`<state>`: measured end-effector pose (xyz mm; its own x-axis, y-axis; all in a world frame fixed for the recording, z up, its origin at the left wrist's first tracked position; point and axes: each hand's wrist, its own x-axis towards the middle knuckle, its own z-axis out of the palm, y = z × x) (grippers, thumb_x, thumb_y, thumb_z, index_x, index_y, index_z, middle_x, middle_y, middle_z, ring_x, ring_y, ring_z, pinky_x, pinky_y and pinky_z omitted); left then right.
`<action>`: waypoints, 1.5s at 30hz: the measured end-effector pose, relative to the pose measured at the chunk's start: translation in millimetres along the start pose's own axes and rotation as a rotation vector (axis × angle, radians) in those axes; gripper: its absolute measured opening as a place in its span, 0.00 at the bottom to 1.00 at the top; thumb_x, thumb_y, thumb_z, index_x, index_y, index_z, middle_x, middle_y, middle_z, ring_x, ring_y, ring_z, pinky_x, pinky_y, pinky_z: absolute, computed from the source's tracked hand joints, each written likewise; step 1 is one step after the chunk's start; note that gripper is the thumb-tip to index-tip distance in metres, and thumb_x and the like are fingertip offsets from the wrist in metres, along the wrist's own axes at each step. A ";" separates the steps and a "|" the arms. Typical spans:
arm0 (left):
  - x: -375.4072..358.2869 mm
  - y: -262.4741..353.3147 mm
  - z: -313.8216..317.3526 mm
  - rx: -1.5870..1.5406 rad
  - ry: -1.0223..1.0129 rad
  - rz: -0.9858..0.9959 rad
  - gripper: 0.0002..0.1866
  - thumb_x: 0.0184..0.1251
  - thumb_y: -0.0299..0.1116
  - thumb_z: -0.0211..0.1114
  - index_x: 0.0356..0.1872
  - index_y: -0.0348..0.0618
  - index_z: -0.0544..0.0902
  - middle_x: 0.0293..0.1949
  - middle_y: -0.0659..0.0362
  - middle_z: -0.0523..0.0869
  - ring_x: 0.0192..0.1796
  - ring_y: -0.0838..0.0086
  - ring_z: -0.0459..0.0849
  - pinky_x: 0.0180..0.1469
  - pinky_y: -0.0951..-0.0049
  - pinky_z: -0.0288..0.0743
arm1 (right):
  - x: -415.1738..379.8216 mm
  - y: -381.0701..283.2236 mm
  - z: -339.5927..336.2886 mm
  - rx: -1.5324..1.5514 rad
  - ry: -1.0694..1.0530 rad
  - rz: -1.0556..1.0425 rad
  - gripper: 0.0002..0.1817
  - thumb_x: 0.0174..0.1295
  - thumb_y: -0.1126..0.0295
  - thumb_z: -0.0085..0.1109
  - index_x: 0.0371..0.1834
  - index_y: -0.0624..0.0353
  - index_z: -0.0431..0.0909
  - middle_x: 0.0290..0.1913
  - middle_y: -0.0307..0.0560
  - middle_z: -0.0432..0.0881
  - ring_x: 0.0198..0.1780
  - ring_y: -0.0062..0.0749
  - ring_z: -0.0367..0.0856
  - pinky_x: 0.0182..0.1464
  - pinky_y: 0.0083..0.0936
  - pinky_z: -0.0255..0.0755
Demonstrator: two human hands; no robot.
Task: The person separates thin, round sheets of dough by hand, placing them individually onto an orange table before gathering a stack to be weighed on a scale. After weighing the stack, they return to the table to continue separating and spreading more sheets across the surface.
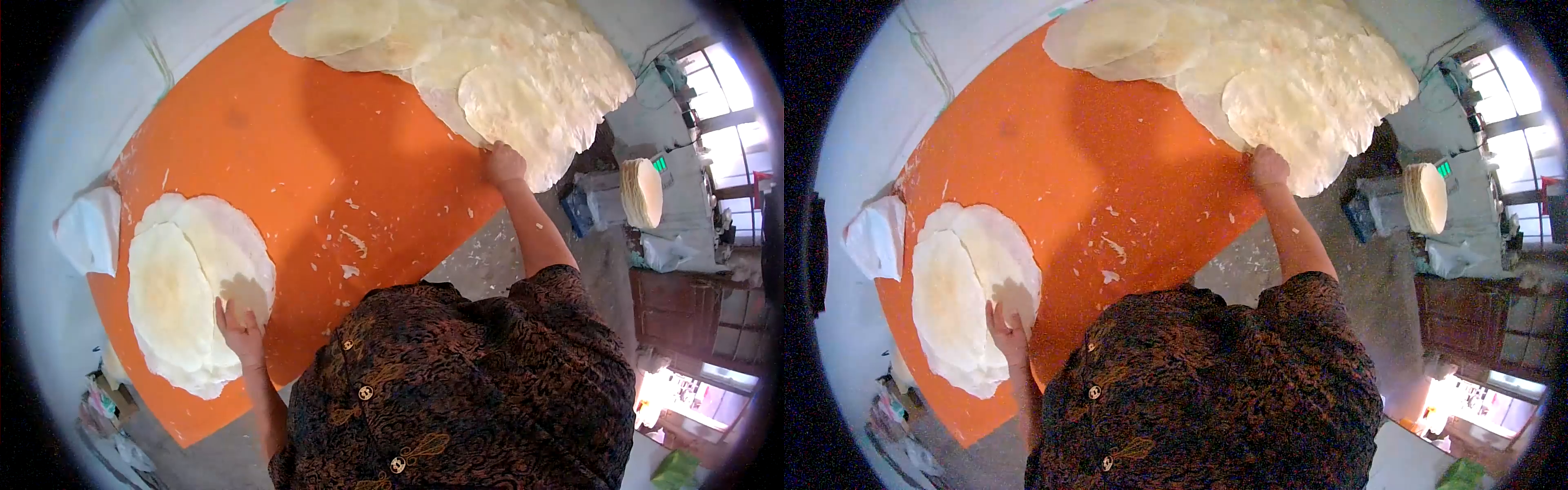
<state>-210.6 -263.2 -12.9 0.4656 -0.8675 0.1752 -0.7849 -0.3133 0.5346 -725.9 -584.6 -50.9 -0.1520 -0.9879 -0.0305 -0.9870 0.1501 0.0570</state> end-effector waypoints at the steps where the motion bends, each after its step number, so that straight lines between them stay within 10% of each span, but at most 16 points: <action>1: -1.7 15.1 4.7 -0.064 0.023 -0.035 0.19 0.57 0.32 0.57 0.49 0.32 0.72 0.57 0.47 0.66 0.57 0.57 0.67 0.57 0.68 0.64 | -0.3 -1.9 -9.5 0.022 -0.001 -0.029 0.13 0.55 0.62 0.45 0.37 0.56 0.73 0.35 0.54 0.79 0.38 0.49 0.78 0.43 0.40 0.71; 8: -13.5 95.1 25.1 -0.525 -0.637 -0.248 0.20 0.58 0.35 0.59 0.49 0.34 0.72 0.49 0.53 0.76 0.48 0.65 0.76 0.51 0.69 0.70 | -0.9 -109.9 -122.6 0.421 0.049 -0.459 0.14 0.52 0.65 0.42 0.21 0.65 0.73 0.26 0.62 0.76 0.29 0.51 0.75 0.34 0.39 0.69; 12: -16.9 116.8 46.3 -1.483 -0.993 -0.570 0.28 0.64 0.52 0.49 0.57 0.42 0.64 0.52 0.50 0.73 0.52 0.62 0.74 0.50 0.66 0.70 | -47.8 -235.0 -188.9 0.994 -0.306 -0.554 0.13 0.56 0.66 0.49 0.16 0.57 0.68 0.16 0.30 0.65 0.21 0.13 0.63 0.21 0.17 0.58; 16: -2.6 101.3 10.6 -2.162 -0.810 -0.454 0.37 0.59 0.66 0.36 0.55 0.43 0.66 0.57 0.45 0.68 0.55 0.57 0.71 0.53 0.57 0.67 | -127.6 -327.7 -247.5 1.543 -0.428 -0.850 0.09 0.60 0.68 0.48 0.26 0.60 0.74 0.20 0.33 0.71 0.20 0.17 0.68 0.23 0.18 0.66; 19: 17.2 89.4 -67.9 -2.270 -0.314 -0.463 0.30 0.64 0.57 0.39 0.56 0.43 0.66 0.57 0.45 0.68 0.56 0.56 0.70 0.56 0.56 0.65 | -183.4 -349.9 -272.6 1.750 -0.613 -0.787 0.09 0.60 0.67 0.48 0.36 0.59 0.75 0.29 0.36 0.76 0.28 0.18 0.73 0.29 0.19 0.68; 26: -10.9 -4.2 -135.8 -2.000 0.596 -0.366 0.31 0.64 0.53 0.42 0.62 0.42 0.58 0.59 0.55 0.67 0.60 0.61 0.66 0.61 0.57 0.58 | -243.1 -406.7 -167.3 1.621 -1.084 -0.711 0.11 0.61 0.66 0.48 0.42 0.59 0.72 0.35 0.42 0.78 0.34 0.26 0.78 0.32 0.24 0.74; 30: -62.5 -47.2 -104.6 -2.002 0.762 -0.525 0.32 0.63 0.54 0.45 0.61 0.42 0.59 0.59 0.56 0.67 0.61 0.63 0.65 0.61 0.59 0.56 | -256.8 -399.2 -95.0 0.677 -1.374 -0.727 0.15 0.60 0.63 0.48 0.45 0.60 0.71 0.36 0.45 0.78 0.33 0.27 0.78 0.33 0.29 0.74; 34: -103.0 -77.5 -68.4 -1.721 0.723 -1.023 0.32 0.62 0.53 0.48 0.60 0.40 0.60 0.61 0.51 0.64 0.56 0.65 0.68 0.59 0.58 0.59 | -244.7 -364.4 -79.7 0.702 -1.271 -0.735 0.14 0.58 0.62 0.48 0.41 0.59 0.72 0.34 0.44 0.78 0.33 0.26 0.78 0.30 0.27 0.73; 37: -112.5 -119.7 -38.7 -1.671 0.463 -0.666 0.20 0.62 0.40 0.53 0.51 0.38 0.70 0.47 0.54 0.77 0.48 0.65 0.76 0.54 0.59 0.68 | -191.3 -336.6 -54.6 0.707 -1.179 -0.716 0.13 0.58 0.61 0.49 0.40 0.57 0.73 0.34 0.42 0.77 0.33 0.24 0.77 0.28 0.22 0.71; 43: -121.7 -174.0 -62.6 -1.198 0.470 -0.979 0.18 0.57 0.30 0.54 0.48 0.34 0.70 0.43 0.51 0.77 0.42 0.63 0.78 0.38 0.64 0.76 | -98.0 -264.2 -27.3 0.841 -0.614 -0.893 0.12 0.56 0.65 0.50 0.33 0.64 0.74 0.25 0.45 0.76 0.29 0.26 0.75 0.31 0.25 0.70; 45: -96.6 -98.8 -71.6 -0.660 0.696 -0.903 0.23 0.58 0.35 0.55 0.50 0.29 0.67 0.45 0.47 0.76 0.43 0.59 0.78 0.39 0.63 0.75 | -69.8 -243.2 -38.5 0.679 -0.338 -0.771 0.12 0.55 0.65 0.50 0.34 0.63 0.74 0.26 0.48 0.77 0.30 0.31 0.76 0.33 0.28 0.70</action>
<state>-148.7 -120.7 -23.5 0.9847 -0.0118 -0.1736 0.1649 -0.2557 0.9526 -473.2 -553.6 -24.2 0.6186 -0.7792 -0.1008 -0.6293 -0.4146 -0.6573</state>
